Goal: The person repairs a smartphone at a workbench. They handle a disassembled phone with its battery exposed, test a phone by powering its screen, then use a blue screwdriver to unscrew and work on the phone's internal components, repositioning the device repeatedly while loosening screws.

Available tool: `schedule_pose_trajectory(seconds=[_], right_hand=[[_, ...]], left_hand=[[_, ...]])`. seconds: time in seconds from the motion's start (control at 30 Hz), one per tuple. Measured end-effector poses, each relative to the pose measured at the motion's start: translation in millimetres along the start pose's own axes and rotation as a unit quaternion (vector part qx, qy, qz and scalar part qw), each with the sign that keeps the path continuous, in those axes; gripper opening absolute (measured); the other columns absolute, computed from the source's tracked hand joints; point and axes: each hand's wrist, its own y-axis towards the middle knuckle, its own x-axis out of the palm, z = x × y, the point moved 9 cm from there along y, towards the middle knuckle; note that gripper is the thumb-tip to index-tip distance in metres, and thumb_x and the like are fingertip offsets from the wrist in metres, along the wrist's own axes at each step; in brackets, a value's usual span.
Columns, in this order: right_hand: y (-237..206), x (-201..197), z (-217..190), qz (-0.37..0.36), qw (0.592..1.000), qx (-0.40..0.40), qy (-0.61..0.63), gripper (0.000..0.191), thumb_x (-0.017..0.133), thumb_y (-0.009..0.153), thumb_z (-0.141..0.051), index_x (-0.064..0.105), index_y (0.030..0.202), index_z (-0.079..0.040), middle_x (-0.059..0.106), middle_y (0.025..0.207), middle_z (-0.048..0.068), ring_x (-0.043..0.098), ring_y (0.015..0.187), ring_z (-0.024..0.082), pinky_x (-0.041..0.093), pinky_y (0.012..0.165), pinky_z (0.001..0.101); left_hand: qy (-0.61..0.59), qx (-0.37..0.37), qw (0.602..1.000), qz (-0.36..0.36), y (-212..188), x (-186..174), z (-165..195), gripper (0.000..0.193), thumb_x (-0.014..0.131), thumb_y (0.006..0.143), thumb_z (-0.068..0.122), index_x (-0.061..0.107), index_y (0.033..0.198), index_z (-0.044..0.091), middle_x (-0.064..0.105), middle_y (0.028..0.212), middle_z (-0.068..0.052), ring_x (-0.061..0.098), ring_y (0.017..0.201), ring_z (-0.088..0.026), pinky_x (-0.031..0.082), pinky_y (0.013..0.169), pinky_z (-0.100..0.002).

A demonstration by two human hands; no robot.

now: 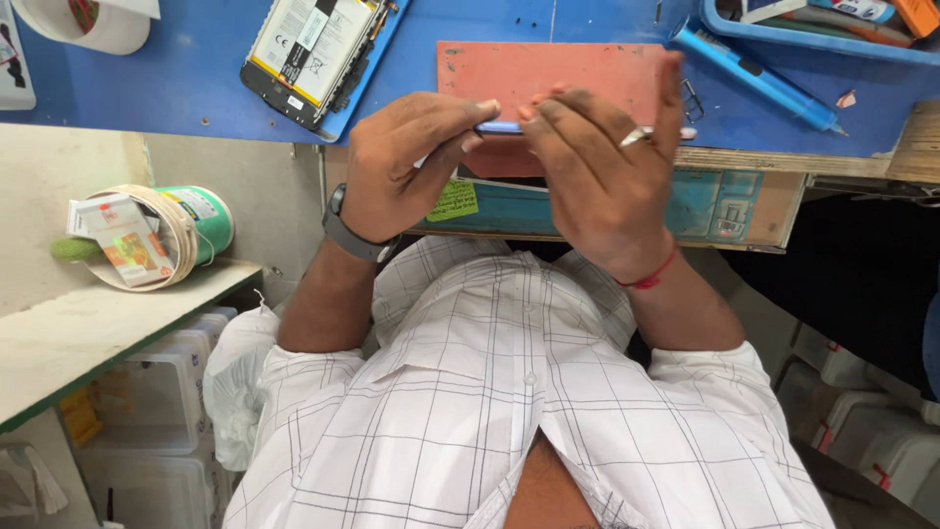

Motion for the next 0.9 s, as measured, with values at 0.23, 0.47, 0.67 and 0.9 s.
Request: schedule_pose_trajectory(seconds=[0.23,0.47,0.67,0.9], right_hand=[[-1,-19,0,0.069,0.993,-0.010,0.090,0.018,0.074,0.095,0.011,0.076,0.109,0.000,0.077,0.104,0.012,0.076,0.104,0.029,0.045,0.113,0.0545],[-25,-34,12,0.124,0.985,0.003,0.122,0.020,0.070,0.093,0.014,0.074,0.108,0.002,0.076,0.102,0.015,0.076,0.102,0.032,0.051,0.105,0.0525],[-57,-49,41,0.292,0.896,0.106,0.317,0.008,0.060,0.107,0.003,0.064,0.113,0.000,0.074,0.106,0.017,0.074,0.108,0.028,0.055,0.113,0.0476],[-49,-46,43,0.296,0.814,0.156,0.474,0.016,0.064,0.111,-0.004,0.058,0.125,-0.001,0.070,0.114,0.015,0.071,0.114,0.021,0.057,0.113,0.0416]], left_hand=[[0.038,0.091,0.995,0.005,4,4,41,0.030,0.075,0.092,-0.011,0.070,0.120,-0.004,0.074,0.110,-0.014,0.074,0.097,-0.028,0.060,0.084,-0.037],[0.066,0.133,0.989,0.027,12,20,74,0.031,0.078,0.092,-0.010,0.069,0.122,-0.005,0.074,0.115,-0.017,0.075,0.104,-0.031,0.062,0.087,-0.038],[0.037,0.142,0.988,0.048,22,7,101,0.035,0.079,0.090,0.004,0.064,0.119,-0.008,0.071,0.112,-0.022,0.073,0.102,-0.037,0.058,0.089,-0.045],[0.052,0.155,0.987,0.004,25,24,107,0.026,0.079,0.098,0.001,0.068,0.121,-0.003,0.075,0.111,-0.015,0.077,0.100,-0.030,0.060,0.083,-0.039]])
